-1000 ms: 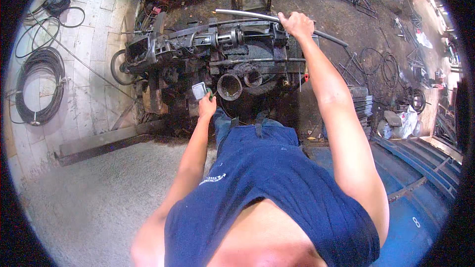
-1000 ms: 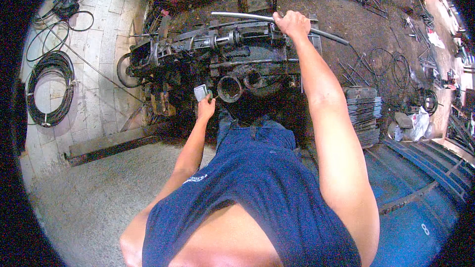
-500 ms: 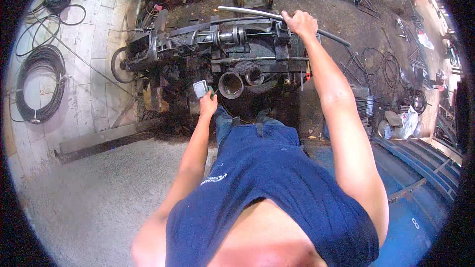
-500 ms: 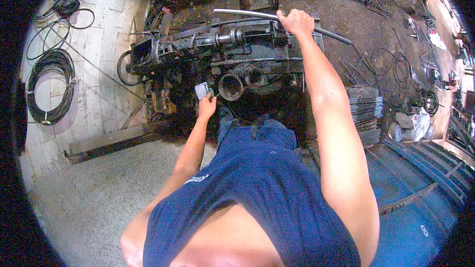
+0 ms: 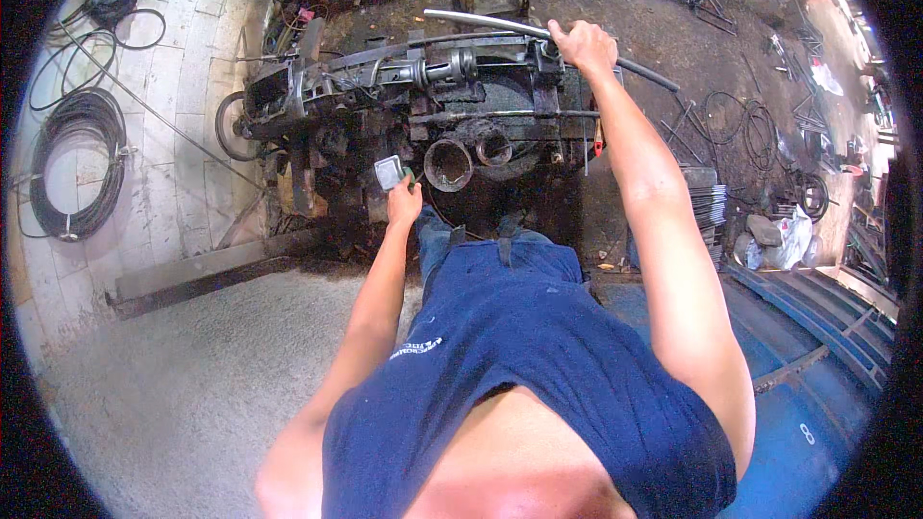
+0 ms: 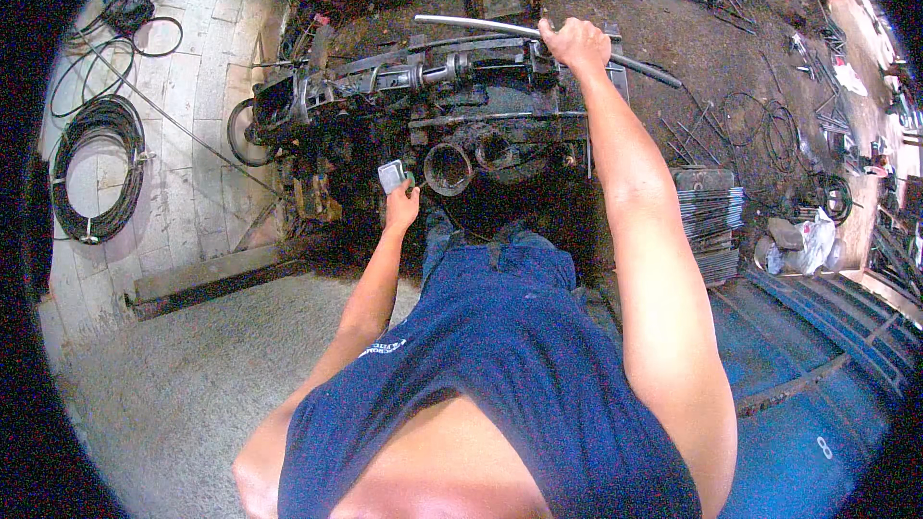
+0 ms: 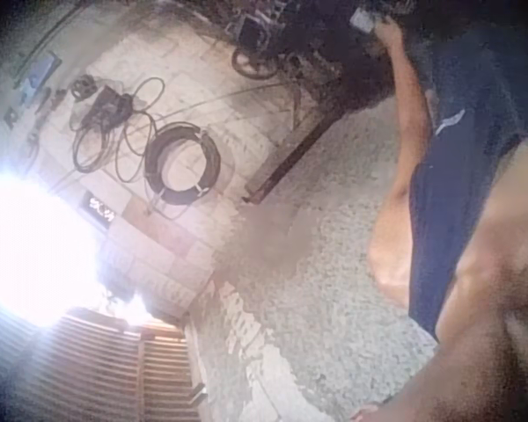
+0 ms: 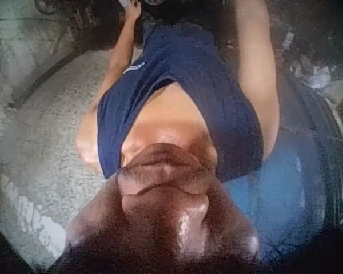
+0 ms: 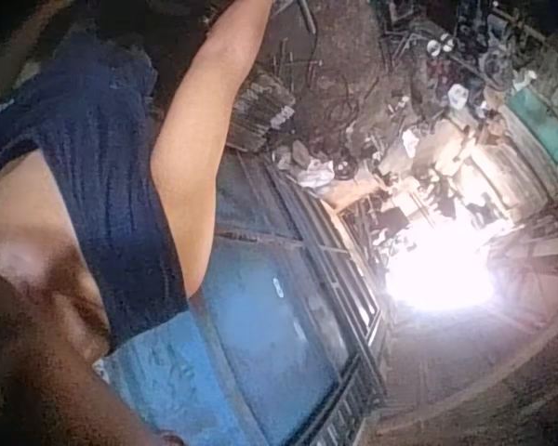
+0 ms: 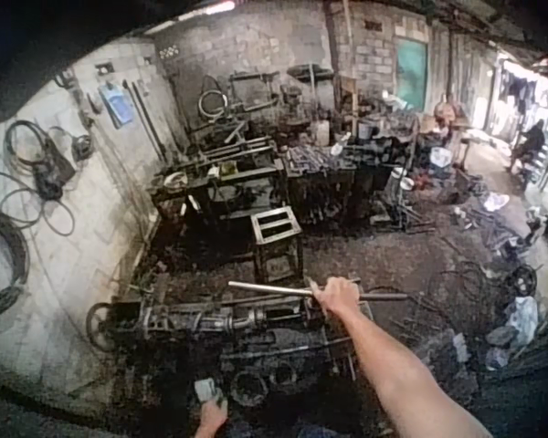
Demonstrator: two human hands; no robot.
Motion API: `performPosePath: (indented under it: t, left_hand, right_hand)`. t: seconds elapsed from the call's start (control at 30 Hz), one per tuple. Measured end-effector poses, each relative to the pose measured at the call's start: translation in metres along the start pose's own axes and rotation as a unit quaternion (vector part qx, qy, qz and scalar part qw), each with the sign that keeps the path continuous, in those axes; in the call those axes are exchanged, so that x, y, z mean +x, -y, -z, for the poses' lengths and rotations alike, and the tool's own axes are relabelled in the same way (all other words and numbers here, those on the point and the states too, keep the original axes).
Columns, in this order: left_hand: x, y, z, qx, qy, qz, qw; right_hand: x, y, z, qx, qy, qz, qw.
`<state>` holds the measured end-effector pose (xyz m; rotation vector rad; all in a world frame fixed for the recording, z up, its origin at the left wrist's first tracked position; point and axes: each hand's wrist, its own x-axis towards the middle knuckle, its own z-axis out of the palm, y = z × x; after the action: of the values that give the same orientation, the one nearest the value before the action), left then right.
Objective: Using a semi-automatic bending machine to shape a metal rod in a workshop environment.
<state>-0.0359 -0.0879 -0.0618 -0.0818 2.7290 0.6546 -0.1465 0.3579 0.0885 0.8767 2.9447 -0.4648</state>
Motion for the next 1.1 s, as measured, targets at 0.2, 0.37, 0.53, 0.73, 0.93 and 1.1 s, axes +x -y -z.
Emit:
performPosePath:
  t: [0.2, 0.37, 0.53, 0.73, 0.93, 1.1]
  left_hand:
    - [0.001, -0.001, 0.001, 0.012, 0.028, 0.018, 0.999]
    - [0.002, 0.002, -0.004, 0.014, 0.010, 0.012, 1.000]
    - [0.002, -0.001, -0.002, 0.005, 0.015, 0.011, 1.000]
    - [-0.003, -0.014, 0.005, 0.009, 0.020, 0.028, 0.999]
    - [-0.004, -0.011, 0.005, 0.011, 0.013, 0.024, 1.000]
    - [-0.004, -0.011, 0.005, 0.009, 0.013, 0.019, 1.000]
  right_hand:
    - [0.001, 0.002, 0.003, 0.000, 0.008, 0.000, 1.000]
    - [-0.001, 0.008, 0.003, -0.002, 0.019, 0.002, 1.000]
    - [0.000, 0.004, -0.002, -0.006, -0.008, 0.007, 1.000]
    - [-0.002, 0.002, 0.003, 0.000, 0.012, -0.005, 1.000]
    - [0.002, 0.003, 0.000, 0.001, 0.009, -0.002, 1.000]
    - [-0.002, 0.009, 0.004, 0.002, 0.009, 0.008, 1.000]
